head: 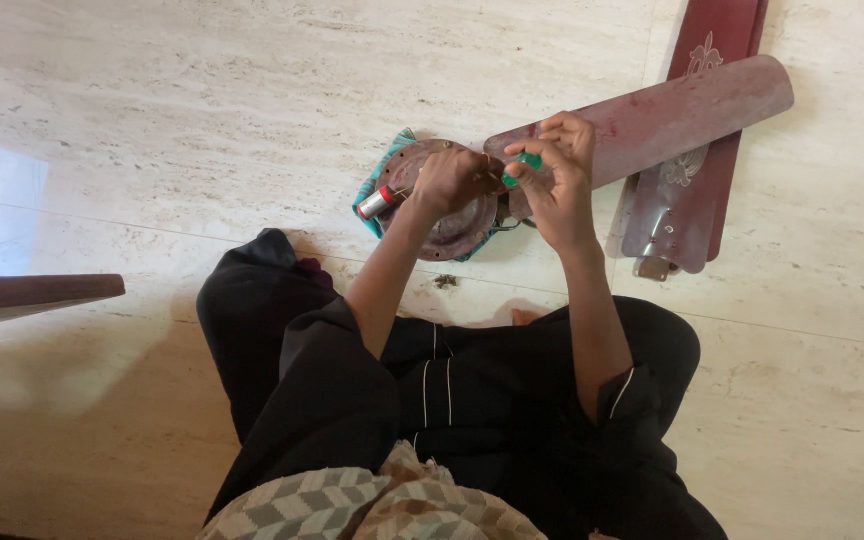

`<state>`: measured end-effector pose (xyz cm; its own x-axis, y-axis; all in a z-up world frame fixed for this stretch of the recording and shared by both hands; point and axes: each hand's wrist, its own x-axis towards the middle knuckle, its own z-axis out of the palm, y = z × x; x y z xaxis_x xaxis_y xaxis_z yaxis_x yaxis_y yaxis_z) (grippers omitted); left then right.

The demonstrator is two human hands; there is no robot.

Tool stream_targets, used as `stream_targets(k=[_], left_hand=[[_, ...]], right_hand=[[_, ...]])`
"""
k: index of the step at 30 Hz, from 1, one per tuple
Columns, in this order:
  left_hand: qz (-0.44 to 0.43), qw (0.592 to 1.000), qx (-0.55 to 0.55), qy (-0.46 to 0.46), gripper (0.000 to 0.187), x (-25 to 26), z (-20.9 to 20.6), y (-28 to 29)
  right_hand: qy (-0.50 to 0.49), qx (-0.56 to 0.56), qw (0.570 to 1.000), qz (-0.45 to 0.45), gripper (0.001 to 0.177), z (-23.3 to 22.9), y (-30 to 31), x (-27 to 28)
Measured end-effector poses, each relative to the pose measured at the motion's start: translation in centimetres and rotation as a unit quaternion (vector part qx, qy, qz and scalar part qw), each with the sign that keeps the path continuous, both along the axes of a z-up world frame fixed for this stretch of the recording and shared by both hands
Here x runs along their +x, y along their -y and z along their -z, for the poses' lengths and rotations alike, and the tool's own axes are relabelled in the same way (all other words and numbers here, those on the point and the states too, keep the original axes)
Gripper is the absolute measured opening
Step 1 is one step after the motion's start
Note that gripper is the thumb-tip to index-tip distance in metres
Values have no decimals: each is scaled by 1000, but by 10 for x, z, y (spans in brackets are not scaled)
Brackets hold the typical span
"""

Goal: The person sits on the floor and uses a screwdriver to remove screws from the fan blades, detaching them from the motor housing. The person handles the fan blades and motor housing while working.

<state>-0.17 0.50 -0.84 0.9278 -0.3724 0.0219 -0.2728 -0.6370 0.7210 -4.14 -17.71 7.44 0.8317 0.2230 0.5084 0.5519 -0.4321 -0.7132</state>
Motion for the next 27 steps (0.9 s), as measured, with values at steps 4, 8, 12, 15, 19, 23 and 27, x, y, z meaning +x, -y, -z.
stream_targets(k=[4,8,12,15,19,23,27], left_hand=[[-14,1000,-10,-2,24,1,3,0],[-18,997,68,-16,38,4,5,-1],[-6,998,63,-10,34,5,9,-1],[-14,999,40,10,27,5,12,-1],[-26,998,48,32,28,3,15,1],[-29,999,42,-1,37,5,14,-1],[-22,999,28,16,32,6,17,-1]], right_hand=[[-9,-40,997,63,34,1,-9,-2],[-90,58,994,-17,25,-9,-13,-7],[-71,63,993,-68,27,-16,-15,-12],[7,37,997,-65,26,-13,-16,-10],[39,14,999,3,24,-3,-19,-6],[-65,92,993,-30,15,-5,-23,-5],[-82,108,988,-76,22,-15,-22,-14]])
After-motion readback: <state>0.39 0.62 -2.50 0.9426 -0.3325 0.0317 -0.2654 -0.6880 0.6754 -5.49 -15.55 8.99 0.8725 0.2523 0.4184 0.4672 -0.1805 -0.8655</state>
